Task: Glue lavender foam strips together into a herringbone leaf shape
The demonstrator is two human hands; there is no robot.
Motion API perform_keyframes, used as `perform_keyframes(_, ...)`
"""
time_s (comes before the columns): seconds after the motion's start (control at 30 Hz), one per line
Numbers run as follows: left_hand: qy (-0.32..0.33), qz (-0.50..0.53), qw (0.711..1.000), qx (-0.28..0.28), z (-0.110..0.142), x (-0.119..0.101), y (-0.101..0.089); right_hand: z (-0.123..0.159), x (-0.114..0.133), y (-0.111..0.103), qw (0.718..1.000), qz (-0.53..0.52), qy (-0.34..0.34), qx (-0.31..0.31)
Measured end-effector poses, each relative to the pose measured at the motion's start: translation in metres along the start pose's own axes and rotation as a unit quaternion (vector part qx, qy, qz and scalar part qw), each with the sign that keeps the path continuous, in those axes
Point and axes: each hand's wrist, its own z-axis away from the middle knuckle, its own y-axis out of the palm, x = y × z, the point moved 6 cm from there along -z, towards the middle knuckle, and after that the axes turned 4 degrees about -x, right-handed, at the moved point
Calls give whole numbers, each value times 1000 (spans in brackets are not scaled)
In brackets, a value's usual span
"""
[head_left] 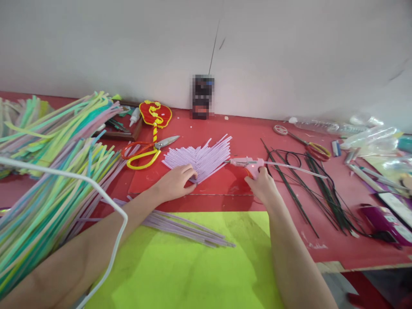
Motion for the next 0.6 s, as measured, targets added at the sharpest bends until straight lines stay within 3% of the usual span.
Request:
perform_keyframes(0.33, 1, 3, 1000, -2, -1, 0, 1, -3, -7, -4, 999, 17, 44, 7)
perform_keyframes(0.6, -1, -1, 1000, 0, -1, 0, 0, -17, -16, -7, 990, -64, 69, -101)
